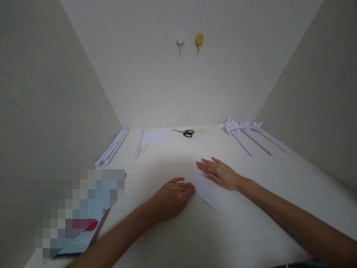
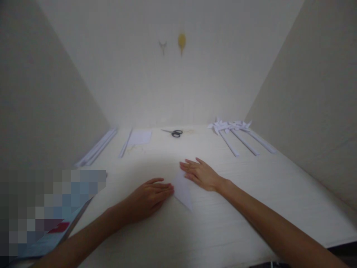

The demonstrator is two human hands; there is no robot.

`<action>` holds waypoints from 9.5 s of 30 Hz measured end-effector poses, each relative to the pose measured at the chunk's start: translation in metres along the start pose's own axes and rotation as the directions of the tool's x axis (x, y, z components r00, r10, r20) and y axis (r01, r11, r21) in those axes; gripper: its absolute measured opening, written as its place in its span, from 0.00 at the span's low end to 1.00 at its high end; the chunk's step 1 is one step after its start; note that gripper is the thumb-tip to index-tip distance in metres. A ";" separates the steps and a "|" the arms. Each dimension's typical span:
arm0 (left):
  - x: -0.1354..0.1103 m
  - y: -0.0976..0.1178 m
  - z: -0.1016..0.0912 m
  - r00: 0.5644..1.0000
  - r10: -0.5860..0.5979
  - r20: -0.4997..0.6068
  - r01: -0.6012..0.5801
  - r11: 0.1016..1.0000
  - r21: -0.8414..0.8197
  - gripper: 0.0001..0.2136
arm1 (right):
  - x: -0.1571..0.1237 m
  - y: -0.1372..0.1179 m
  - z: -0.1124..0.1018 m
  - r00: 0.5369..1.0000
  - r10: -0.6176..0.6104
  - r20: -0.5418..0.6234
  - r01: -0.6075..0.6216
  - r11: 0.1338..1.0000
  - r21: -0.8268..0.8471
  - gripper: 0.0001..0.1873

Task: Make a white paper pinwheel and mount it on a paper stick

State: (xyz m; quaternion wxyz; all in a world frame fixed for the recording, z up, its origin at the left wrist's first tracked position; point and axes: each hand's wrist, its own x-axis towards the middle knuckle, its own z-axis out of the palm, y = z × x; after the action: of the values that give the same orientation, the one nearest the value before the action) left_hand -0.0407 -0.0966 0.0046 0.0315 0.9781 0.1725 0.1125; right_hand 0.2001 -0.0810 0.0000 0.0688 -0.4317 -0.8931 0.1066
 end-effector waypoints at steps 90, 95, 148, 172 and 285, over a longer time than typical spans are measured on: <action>-0.016 0.082 0.026 0.680 -0.729 -0.078 0.730 0.662 0.169 0.23 | -0.016 -0.144 0.047 0.909 0.376 -0.182 -0.362 0.926 0.102 0.32; -0.015 0.083 0.027 0.668 -0.741 -0.066 0.741 0.654 0.151 0.23 | -0.017 -0.143 0.045 0.917 0.364 -0.161 -0.353 0.931 0.090 0.33; -0.009 0.086 0.023 0.682 -0.724 -0.105 0.722 0.643 0.255 0.27 | -0.070 -0.109 0.042 0.535 0.717 -0.447 0.055 0.498 0.865 0.06; 0.026 0.032 0.022 0.946 -0.308 -0.103 0.317 0.945 0.078 0.11 | -0.055 -0.121 0.032 0.497 0.863 -0.091 0.265 -0.051 0.963 0.09; 0.010 0.003 0.007 0.402 -0.912 -0.085 0.268 0.206 -0.941 0.14 | -0.008 -0.038 0.012 0.966 0.248 -0.080 0.035 0.181 0.983 0.13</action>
State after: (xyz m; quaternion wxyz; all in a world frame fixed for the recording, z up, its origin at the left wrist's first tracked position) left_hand -0.0291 -0.0963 0.0006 0.4660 0.5537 0.4931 0.4827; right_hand 0.1732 -0.1117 -0.0028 0.4186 -0.3588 -0.5734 0.6060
